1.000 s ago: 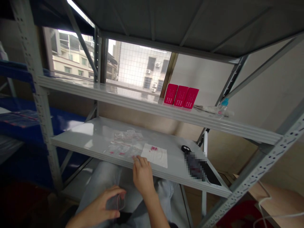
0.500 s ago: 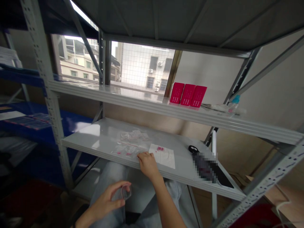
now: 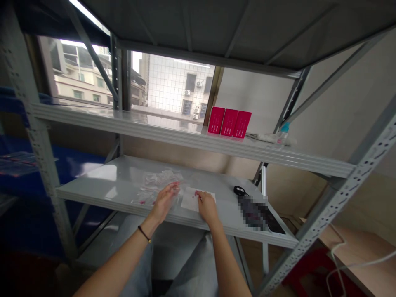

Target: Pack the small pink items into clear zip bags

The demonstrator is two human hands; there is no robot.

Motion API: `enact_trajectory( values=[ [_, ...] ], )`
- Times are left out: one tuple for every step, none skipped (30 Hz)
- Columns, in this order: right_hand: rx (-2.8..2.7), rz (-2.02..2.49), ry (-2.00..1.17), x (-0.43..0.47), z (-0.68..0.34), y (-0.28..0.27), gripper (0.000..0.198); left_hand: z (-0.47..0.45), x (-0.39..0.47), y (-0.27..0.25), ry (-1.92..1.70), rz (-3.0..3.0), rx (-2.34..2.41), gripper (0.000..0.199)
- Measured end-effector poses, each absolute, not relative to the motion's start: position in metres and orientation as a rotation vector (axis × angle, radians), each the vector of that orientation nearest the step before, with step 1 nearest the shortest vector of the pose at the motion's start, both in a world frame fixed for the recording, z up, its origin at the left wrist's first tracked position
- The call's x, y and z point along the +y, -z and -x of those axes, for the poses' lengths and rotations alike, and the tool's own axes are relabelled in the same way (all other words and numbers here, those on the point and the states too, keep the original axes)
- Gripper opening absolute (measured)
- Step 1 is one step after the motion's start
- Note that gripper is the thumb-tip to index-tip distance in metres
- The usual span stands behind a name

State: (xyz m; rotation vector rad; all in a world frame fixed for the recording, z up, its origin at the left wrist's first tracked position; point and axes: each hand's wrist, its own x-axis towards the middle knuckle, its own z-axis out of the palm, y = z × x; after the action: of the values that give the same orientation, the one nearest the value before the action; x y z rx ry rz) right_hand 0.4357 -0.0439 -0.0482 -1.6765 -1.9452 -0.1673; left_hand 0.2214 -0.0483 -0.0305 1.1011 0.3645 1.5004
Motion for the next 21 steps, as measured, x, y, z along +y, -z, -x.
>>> enact_trajectory(
  values=[
    [-1.967,1.697,0.178,-0.039,-0.438,0.047,0.03,-0.236,-0.044,0.029,-1.508,-1.076,0.35,0.034],
    [-1.991,1.714,0.189,-0.033,-0.438,0.046,0.029,-0.249,-0.041,0.029,-1.508,-1.064,0.346,0.033],
    [-2.017,1.727,0.197,-0.028,-0.438,0.045,0.028,-0.26,-0.04,0.03,-1.503,-1.063,0.347,0.032],
    [-2.048,1.737,0.201,-0.022,-0.437,0.043,0.028,-0.27,-0.039,0.031,-1.496,-1.071,0.351,0.032],
    [-2.084,1.742,0.201,-0.017,-0.436,0.042,0.028,-0.278,-0.038,0.033,-1.491,-1.081,0.356,0.032],
    [-2.123,1.741,0.198,-0.013,-0.435,0.04,0.027,-0.284,-0.038,0.035,-1.49,-1.091,0.362,0.033],
    [-2.161,1.737,0.194,-0.01,-0.435,0.039,0.027,-0.289,-0.037,0.038,-1.496,-1.093,0.367,0.033],
    [-2.195,1.731,0.192,-0.008,-0.435,0.039,0.027,-0.291,-0.036,0.041,-1.507,-1.089,0.371,0.033],
    [-2.224,1.724,0.191,-0.007,-0.435,0.039,0.027,-0.293,-0.035,0.044,-1.521,-1.081,0.376,0.033],
    [-2.248,1.716,0.193,-0.006,-0.435,0.039,0.027,-0.294,-0.034,0.047,-1.532,-1.073,0.382,0.032],
    [-2.269,1.707,0.195,-0.007,-0.435,0.039,0.026,-0.294,-0.032,0.049,-1.542,-1.066,0.39,0.031],
    [-2.29,1.699,0.196,-0.007,-0.435,0.04,0.025,-0.294,-0.031,0.052,-1.548,-1.06,0.396,0.031],
    [-2.309,1.69,0.196,-0.008,-0.435,0.04,0.024,-0.294,-0.03,0.053,-1.553,-1.055,0.402,0.03],
    [-2.328,1.68,0.195,-0.008,-0.436,0.04,0.024,-0.294,-0.03,0.054,-1.557,-1.051,0.405,0.03],
    [-2.345,1.67,0.193,-0.009,-0.436,0.041,0.023,-0.294,-0.029,0.055,-1.561,-1.046,0.407,0.03],
    [-2.36,1.66,0.191,-0.009,-0.436,0.041,0.023,-0.294,-0.029,0.055,-1.564,-1.041,0.407,0.03],
    [-2.371,1.65,0.189,-0.009,-0.436,0.041,0.023,-0.295,-0.029,0.055,-1.568,-1.036,0.406,0.031],
    [-2.377,1.642,0.187,-0.008,-0.436,0.041,0.023,-0.295,-0.03,0.055,-1.57,-1.03,0.405,0.031],
    [-2.381,1.636,0.184,-0.008,-0.436,0.041,0.023,-0.295,-0.03,0.055,-1.571,-1.024,0.403,0.031],
    [-2.38,1.631,0.182,-0.008,-0.436,0.041,0.023,-0.296,-0.031,0.055,-1.571,-1.018,0.402,0.031],
    [-2.376,1.629,0.179,-0.008,-0.436,0.041,0.023,-0.296,-0.031,0.055,-1.571,-1.012,0.401,0.031]
  ],
)
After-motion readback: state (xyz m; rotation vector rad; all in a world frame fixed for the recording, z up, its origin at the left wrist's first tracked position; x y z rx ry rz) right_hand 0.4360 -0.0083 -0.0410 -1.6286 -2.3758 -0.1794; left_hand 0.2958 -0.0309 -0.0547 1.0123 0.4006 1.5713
